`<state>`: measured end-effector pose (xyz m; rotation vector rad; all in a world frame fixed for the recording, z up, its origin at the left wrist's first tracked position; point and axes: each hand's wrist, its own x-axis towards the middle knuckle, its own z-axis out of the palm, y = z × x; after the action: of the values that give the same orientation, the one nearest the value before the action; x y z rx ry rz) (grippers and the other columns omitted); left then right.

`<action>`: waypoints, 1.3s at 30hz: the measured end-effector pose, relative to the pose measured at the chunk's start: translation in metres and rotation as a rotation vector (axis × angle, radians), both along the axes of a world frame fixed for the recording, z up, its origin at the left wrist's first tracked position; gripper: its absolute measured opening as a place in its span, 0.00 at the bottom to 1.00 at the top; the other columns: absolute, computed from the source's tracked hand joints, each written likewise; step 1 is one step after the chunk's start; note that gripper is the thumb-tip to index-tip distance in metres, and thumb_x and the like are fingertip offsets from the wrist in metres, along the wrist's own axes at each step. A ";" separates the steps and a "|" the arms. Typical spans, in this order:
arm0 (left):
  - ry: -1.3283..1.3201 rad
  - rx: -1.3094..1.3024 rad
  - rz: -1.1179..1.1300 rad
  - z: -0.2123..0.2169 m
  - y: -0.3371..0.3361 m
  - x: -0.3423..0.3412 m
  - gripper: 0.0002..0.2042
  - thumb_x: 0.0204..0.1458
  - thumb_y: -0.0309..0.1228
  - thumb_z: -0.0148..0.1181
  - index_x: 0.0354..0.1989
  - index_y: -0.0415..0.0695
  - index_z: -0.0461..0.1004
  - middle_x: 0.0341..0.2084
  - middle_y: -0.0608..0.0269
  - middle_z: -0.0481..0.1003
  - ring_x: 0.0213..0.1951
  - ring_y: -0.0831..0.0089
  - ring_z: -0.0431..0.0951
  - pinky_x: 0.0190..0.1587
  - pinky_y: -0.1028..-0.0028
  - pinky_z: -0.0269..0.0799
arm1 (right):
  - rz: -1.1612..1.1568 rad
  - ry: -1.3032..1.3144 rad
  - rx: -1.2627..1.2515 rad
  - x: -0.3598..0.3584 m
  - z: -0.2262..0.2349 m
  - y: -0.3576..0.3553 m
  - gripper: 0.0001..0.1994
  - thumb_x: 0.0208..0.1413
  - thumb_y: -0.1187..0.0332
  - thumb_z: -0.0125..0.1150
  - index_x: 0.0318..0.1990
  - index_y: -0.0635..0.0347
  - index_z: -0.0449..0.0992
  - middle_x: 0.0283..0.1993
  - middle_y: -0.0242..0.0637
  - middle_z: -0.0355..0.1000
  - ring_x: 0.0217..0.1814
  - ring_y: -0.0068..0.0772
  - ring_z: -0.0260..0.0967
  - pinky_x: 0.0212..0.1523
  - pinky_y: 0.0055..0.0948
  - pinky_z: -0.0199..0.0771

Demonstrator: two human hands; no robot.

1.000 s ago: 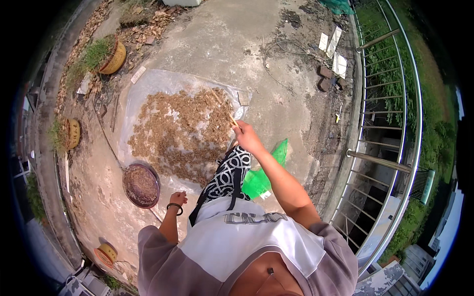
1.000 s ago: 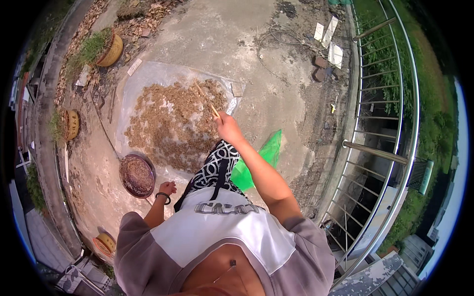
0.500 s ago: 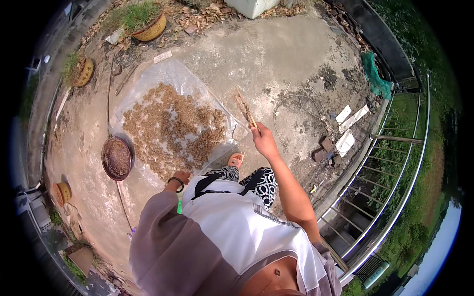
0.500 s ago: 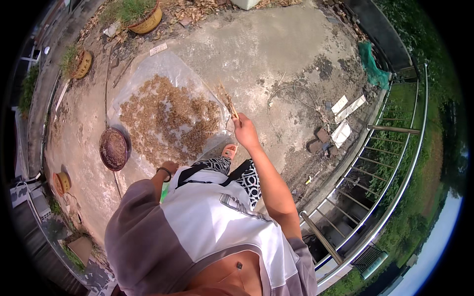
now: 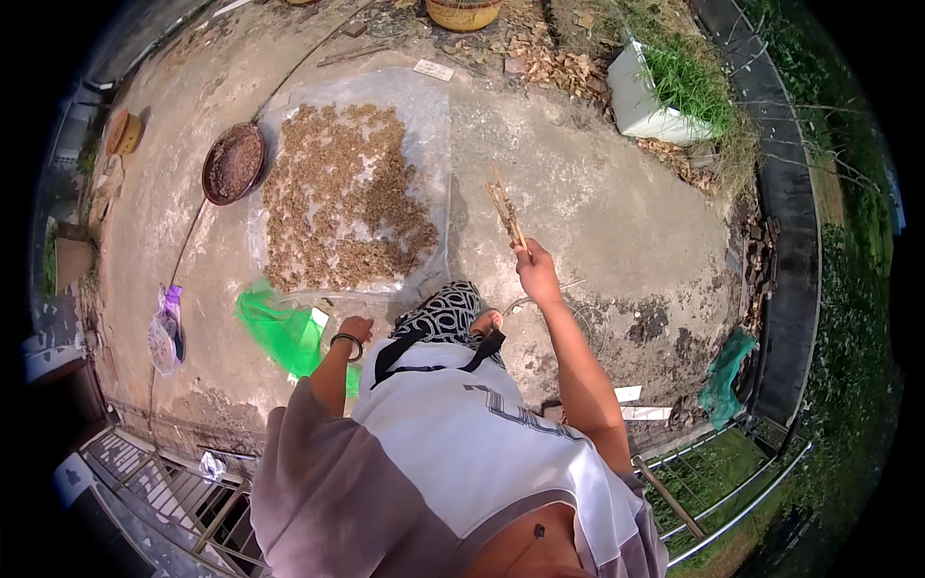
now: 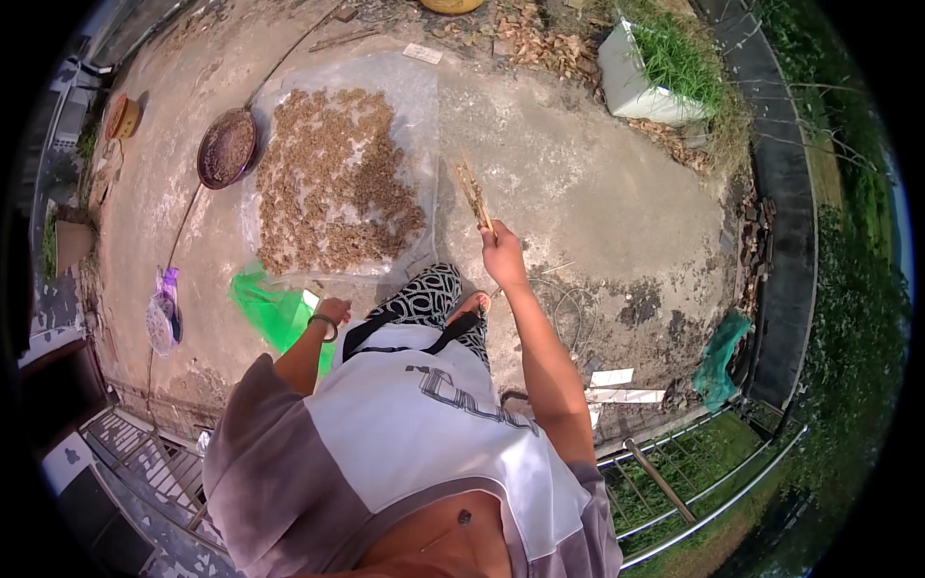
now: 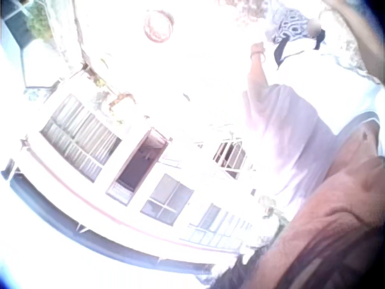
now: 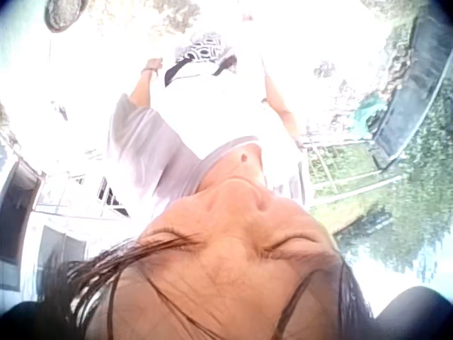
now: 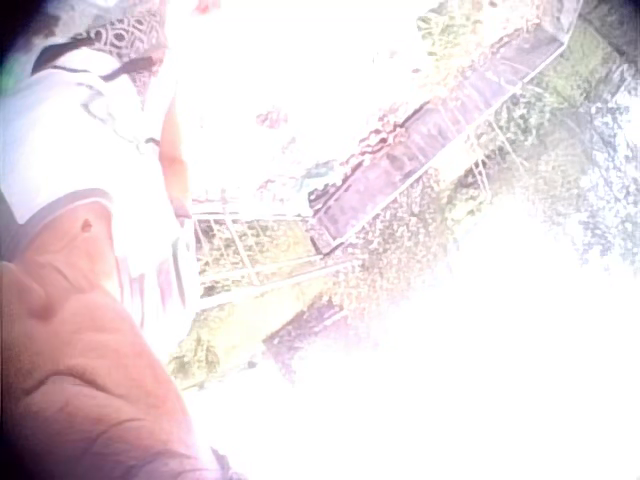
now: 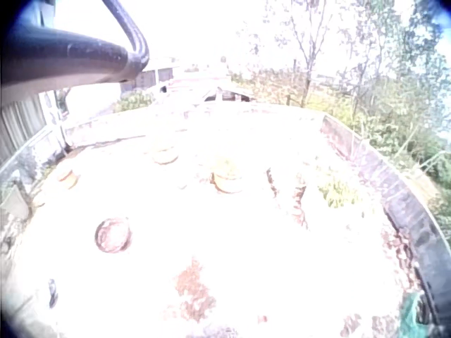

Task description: The person pours a grainy mixture from a bowl onto a plastic sheet on the ground. They then use a small stick to spread the mixture evenly across the sheet and later use a green net to sift or collect the material.

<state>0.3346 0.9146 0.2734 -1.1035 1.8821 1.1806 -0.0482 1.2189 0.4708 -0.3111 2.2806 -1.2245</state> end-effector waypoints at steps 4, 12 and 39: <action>0.007 0.027 0.501 0.003 0.063 0.040 0.20 0.64 0.42 0.56 0.38 0.32 0.80 0.25 0.52 0.83 0.26 0.64 0.85 0.29 0.66 0.81 | 0.166 -0.001 -0.063 -0.091 -0.016 -0.029 0.12 0.72 0.63 0.53 0.50 0.59 0.79 0.21 0.24 0.63 0.20 0.17 0.56 0.22 0.25 0.59; -0.325 0.138 0.654 -0.043 0.118 -0.049 0.22 0.64 0.42 0.56 0.37 0.29 0.79 0.26 0.47 0.83 0.22 0.61 0.84 0.29 0.63 0.82 | 0.289 -0.255 -0.085 -0.255 -0.045 -0.134 0.14 0.74 0.57 0.50 0.50 0.55 0.77 0.19 0.22 0.59 0.15 0.14 0.51 0.15 0.21 0.51; 0.409 -0.407 1.283 0.008 -0.172 -0.682 0.10 0.61 0.35 0.65 0.45 0.42 0.79 0.34 0.56 0.82 0.36 0.63 0.85 0.40 0.69 0.79 | 1.439 0.258 0.176 -0.622 -0.334 -0.684 0.12 0.69 0.63 0.51 0.41 0.63 0.72 0.28 0.53 0.74 0.32 0.60 0.74 0.34 0.50 0.70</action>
<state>-0.3477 0.7427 0.2814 -2.6724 1.6494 1.7791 -0.6705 0.5346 0.1370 -1.6948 1.5592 -0.2049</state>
